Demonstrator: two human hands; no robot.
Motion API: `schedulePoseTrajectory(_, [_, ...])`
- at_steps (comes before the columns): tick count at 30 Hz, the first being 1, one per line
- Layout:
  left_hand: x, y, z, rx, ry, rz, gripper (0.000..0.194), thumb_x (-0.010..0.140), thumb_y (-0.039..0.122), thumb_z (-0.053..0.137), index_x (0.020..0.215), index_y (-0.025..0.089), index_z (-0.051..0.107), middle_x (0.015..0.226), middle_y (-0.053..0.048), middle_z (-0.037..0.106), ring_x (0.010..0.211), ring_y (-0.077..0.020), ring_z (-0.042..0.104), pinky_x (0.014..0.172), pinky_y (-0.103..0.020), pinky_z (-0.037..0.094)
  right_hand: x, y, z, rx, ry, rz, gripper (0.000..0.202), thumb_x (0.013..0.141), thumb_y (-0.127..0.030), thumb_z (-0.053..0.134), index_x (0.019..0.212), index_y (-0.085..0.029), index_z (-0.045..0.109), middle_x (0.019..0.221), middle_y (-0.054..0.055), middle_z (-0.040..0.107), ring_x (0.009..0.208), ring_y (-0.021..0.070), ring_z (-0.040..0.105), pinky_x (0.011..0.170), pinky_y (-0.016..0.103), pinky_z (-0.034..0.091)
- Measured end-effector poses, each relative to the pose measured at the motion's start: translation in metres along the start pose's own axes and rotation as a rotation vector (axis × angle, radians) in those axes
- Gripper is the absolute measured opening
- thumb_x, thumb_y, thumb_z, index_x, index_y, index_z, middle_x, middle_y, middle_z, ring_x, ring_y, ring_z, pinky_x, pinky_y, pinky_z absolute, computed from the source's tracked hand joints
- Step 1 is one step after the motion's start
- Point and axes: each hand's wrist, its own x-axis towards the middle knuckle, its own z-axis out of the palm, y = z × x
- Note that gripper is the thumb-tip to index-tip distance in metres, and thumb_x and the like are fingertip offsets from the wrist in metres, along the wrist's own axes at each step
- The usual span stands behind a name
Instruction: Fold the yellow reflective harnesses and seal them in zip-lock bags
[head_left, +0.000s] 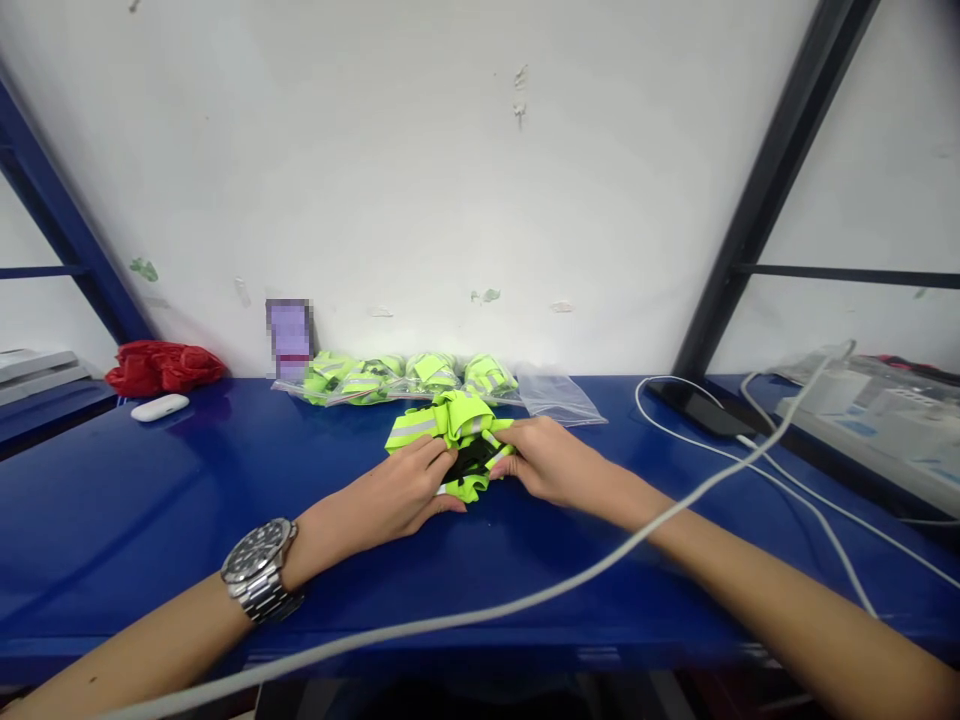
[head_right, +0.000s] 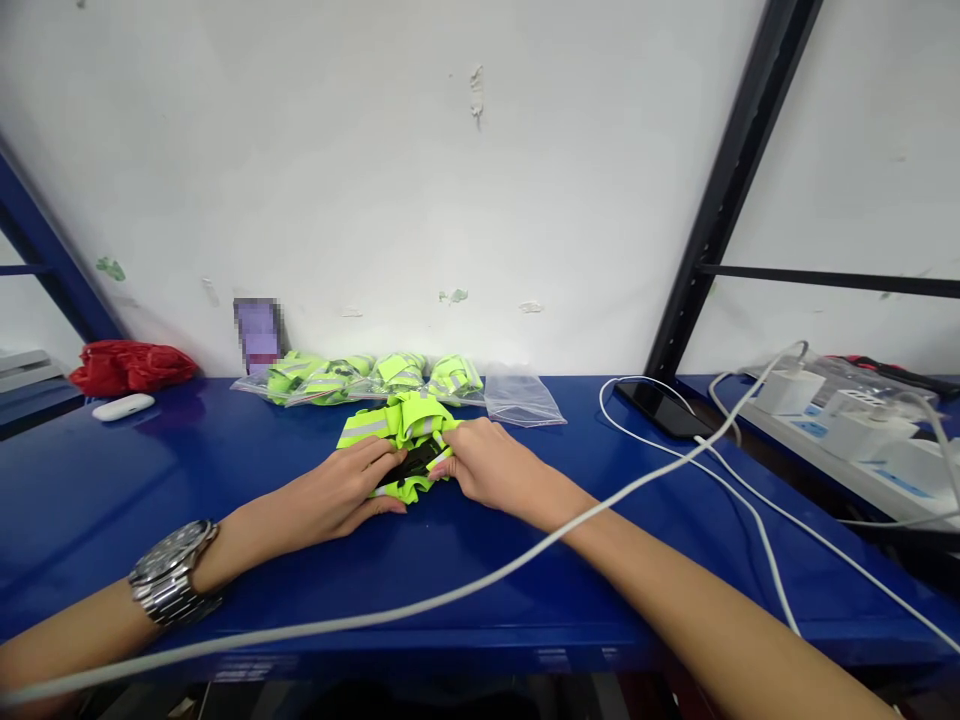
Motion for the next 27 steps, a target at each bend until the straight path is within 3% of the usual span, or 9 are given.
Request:
schedulePoseTrajectory(2, [-0.001,-0.002,0.001,0.0,-0.007,-0.003,0.041,0.096,0.046,0.04,0.115,0.012,0.051,0.099,-0.012,0.057,0.091,-0.024,0.056,0.08,-0.038,0.05,-0.002,-0.002,0.009,-0.188,0.161,-0.116,0.013,0.091,-0.016,0.05,0.101,-0.012,0.058,0.097,0.014,0.06,0.083,0.0199,0.06,0.069,0.031,0.048])
schedulePoseTrajectory(5, [-0.001,-0.002,0.002,0.02,-0.006,-0.009,0.034,0.099,0.038,0.034,0.115,0.013,0.051,0.102,-0.012,0.056,0.095,-0.0241,0.056,0.083,-0.039,0.049,-0.001,-0.001,0.014,-0.265,0.154,-0.367,0.023,0.093,-0.008,0.039,0.11,-0.013,0.055,0.106,0.014,0.056,0.098,0.0212,0.055,0.081,0.034,0.048])
schedulePoseTrajectory(7, [0.0,-0.002,0.002,0.017,-0.007,-0.013,0.03,0.1,0.033,0.032,0.112,0.014,0.051,0.102,-0.012,0.056,0.097,-0.0243,0.055,0.084,-0.039,0.048,0.0,0.003,0.013,-0.241,0.119,-0.467,0.018,0.095,-0.016,0.043,0.108,-0.013,0.054,0.101,0.013,0.057,0.099,0.0222,0.054,0.085,0.036,0.048])
schedulePoseTrajectory(10, [0.003,-0.002,0.003,-0.028,-0.016,-0.024,0.027,0.1,0.03,0.032,0.105,0.013,0.053,0.098,-0.012,0.056,0.094,-0.0236,0.054,0.081,-0.038,0.047,0.001,0.008,0.016,-0.199,0.122,-0.495,0.023,0.093,-0.027,0.051,0.111,-0.012,0.052,0.102,0.014,0.057,0.1,0.0242,0.053,0.083,0.037,0.048])
schedulePoseTrajectory(15, [0.006,-0.001,0.001,-0.144,0.007,-0.073,0.02,0.096,0.02,0.034,0.099,0.013,0.053,0.089,-0.01,0.056,0.082,-0.0207,0.053,0.072,-0.033,0.044,0.005,0.01,0.033,-0.293,0.213,-0.402,0.016,0.095,-0.013,0.039,0.093,-0.011,0.055,0.085,0.012,0.058,0.079,0.0215,0.053,0.071,0.033,0.045])
schedulePoseTrajectory(19, [0.009,0.0,-0.005,-0.18,0.024,-0.157,0.017,0.091,0.016,0.038,0.083,0.015,0.053,0.077,-0.007,0.056,0.07,-0.0188,0.052,0.063,-0.03,0.039,0.007,0.004,0.036,-0.193,0.24,-0.271,0.013,0.089,-0.01,0.045,0.08,-0.013,0.054,0.073,0.007,0.057,0.063,0.0155,0.048,0.058,0.026,0.034])
schedulePoseTrajectory(23, [0.016,-0.001,-0.015,-0.287,-0.025,-0.275,0.018,0.091,0.02,0.038,0.08,0.017,0.052,0.061,0.0,0.053,0.056,-0.0147,0.047,0.058,-0.027,0.034,0.009,-0.007,0.024,-0.041,0.151,-0.046,0.019,0.084,-0.015,0.054,0.065,-0.017,0.049,0.056,-0.002,0.045,0.053,0.0102,0.036,0.056,0.025,0.025])
schedulePoseTrajectory(27, [0.022,-0.007,-0.018,-0.359,-0.105,-0.289,0.025,0.093,0.031,0.034,0.082,0.017,0.053,0.065,0.0,0.056,0.057,-0.0146,0.048,0.056,-0.025,0.033,0.017,-0.012,0.016,0.057,0.048,0.113,0.033,0.081,-0.029,0.06,0.056,-0.018,0.041,0.051,-0.006,0.032,0.051,0.0084,0.025,0.052,0.025,0.019])
